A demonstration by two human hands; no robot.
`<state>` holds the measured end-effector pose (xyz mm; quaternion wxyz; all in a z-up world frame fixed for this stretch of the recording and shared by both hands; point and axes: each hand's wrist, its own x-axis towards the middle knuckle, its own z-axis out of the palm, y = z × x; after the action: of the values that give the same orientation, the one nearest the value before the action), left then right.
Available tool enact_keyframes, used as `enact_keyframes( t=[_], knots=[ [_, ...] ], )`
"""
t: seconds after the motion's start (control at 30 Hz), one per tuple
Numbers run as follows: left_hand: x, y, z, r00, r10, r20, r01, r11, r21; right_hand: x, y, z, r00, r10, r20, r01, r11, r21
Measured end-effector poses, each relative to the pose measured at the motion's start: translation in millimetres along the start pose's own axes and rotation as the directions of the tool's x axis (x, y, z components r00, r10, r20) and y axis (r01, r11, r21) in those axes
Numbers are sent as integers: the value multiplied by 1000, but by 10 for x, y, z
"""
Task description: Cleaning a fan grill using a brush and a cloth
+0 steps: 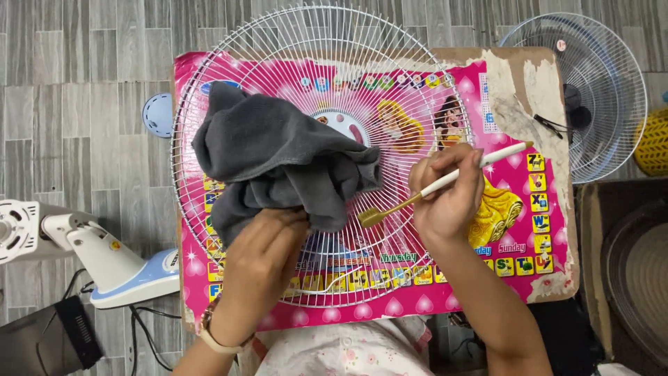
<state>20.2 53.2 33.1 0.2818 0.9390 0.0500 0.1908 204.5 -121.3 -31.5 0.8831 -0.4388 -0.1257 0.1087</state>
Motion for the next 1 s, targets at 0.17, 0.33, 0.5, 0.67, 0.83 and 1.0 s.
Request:
enact_keyframes(
  t=[0.17, 0.33, 0.5, 0.67, 0.83, 1.0],
  knots=[
    [-360, 255, 206, 990, 137, -27, -136, 990, 40, 2, -7, 7, 1000, -15, 5, 15, 999, -42],
    [-856, 243, 446, 976, 207, 65, -216, 949, 229, 1, -6, 13, 1000, -18, 0, 18, 999, -30],
    [-1009, 229, 464, 951, 278, 136, -307, 909, 282, -9, -19, 37, 1000, -6, -8, 6, 999, -32],
    [-785, 240, 580, 980, 164, 109, -181, 968, 171, -2, -2, 16, 1000, -13, -4, 13, 997, -74],
    [-617, 230, 593, 990, 105, 90, -118, 981, 155, -13, -11, 28, 1000, -6, 1, 6, 999, -43],
    [-866, 271, 616, 989, 107, 105, -127, 969, 212, -19, -23, 29, 1000, -10, 23, 11, 999, -44]
  ],
)
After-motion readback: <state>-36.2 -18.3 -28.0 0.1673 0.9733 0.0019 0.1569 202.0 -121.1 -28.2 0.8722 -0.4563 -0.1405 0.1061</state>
